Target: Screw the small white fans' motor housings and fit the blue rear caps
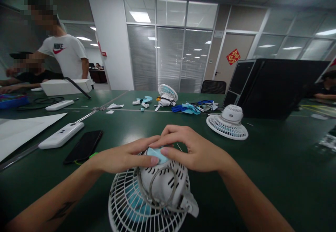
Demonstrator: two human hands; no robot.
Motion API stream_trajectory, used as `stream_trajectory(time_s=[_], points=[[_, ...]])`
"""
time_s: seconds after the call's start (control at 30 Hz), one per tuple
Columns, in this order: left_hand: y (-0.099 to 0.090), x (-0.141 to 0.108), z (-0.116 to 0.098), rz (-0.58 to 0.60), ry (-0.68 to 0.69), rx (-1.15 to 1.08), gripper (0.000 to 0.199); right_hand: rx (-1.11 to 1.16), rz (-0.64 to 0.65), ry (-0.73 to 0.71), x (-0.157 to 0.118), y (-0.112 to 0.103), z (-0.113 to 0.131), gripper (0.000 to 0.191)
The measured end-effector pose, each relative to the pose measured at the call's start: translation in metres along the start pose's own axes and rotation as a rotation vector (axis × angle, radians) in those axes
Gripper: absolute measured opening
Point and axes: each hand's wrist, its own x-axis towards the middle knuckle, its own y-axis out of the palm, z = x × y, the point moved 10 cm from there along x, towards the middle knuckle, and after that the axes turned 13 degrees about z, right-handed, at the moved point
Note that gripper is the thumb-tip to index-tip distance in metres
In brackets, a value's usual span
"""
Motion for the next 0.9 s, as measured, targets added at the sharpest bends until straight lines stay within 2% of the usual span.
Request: stream_trajectory(time_s=[0.23,0.43,0.53,0.63,0.9], points=[[0.001,0.001,0.002,0.017,0.003,-0.004,0.034,0.027,-0.044,-0.039,0.004,-0.002,-0.015,0.023],[0.002,0.001,0.005,0.021,-0.03,0.008,0.032,-0.023,-0.177,0.01,0.009,-0.004,-0.015,0.036],[0.002,0.001,0.005,0.023,-0.05,0.025,0.033,-0.02,-0.123,-0.027,0.007,-0.003,-0.01,0.028],[0.001,0.001,0.004,0.02,-0.06,0.052,0.035,-0.011,-0.07,-0.001,0.004,-0.004,-0.011,0.02],[0.001,0.002,0.003,0.0,-0.011,0.035,0.035,-0.169,-0.132,0.108,0.004,-0.004,-0.005,0.026]])
